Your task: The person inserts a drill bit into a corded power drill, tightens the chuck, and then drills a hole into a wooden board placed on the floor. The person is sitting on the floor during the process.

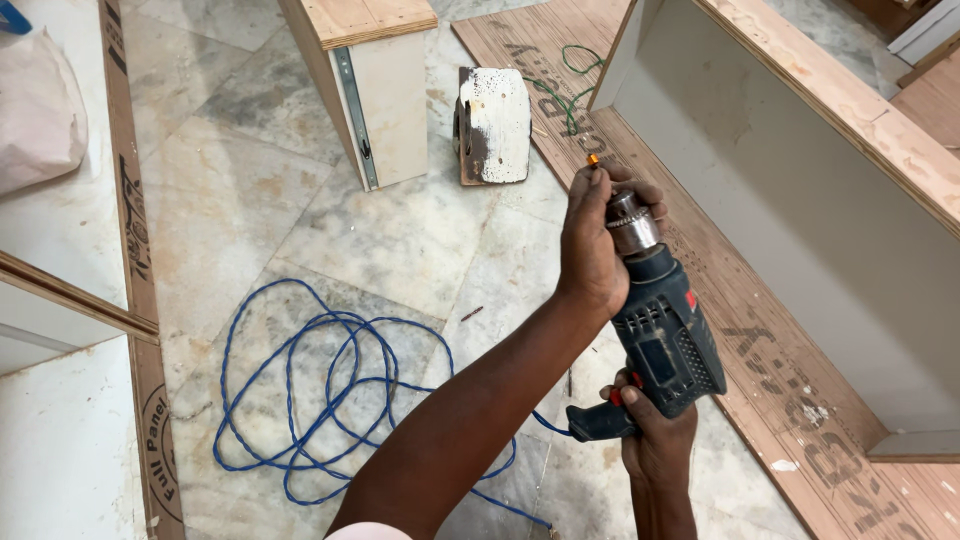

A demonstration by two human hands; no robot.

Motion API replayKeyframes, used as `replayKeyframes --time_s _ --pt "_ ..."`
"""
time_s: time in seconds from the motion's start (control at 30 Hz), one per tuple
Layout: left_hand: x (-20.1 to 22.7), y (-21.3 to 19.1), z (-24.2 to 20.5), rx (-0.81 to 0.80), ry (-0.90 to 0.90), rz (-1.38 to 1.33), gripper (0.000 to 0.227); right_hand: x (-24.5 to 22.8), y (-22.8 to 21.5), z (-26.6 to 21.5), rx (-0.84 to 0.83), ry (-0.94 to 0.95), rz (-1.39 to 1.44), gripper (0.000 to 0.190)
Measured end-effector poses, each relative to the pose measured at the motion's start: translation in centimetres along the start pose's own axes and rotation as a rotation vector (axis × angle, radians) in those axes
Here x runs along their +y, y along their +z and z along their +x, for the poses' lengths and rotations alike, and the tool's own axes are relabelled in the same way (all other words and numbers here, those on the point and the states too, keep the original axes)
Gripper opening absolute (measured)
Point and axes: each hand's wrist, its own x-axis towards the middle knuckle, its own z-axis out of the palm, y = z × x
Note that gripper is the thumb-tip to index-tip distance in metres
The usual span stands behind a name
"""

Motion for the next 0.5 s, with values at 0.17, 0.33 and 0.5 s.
replayKeyframes --time_s 0.17,0.33,0.5 --pt "0.5 0.0 0.0 0.030 -0.025 0.007 0.025 -0.3 -0.2 0.1 -0.022 -0.025 -0.066 0.043" --pt "0.6 0.5 -0.1 -0.006 -0.028 -0.061 0.022 0.0 -0.3 0.0 -0.038 -0.010 -0.053 0.046" --pt "0.7 1.6 -0.6 -0.083 0.003 -0.085 0.021 0.6 -1.1 0.1 -0.109 0.044 0.073 0.054"
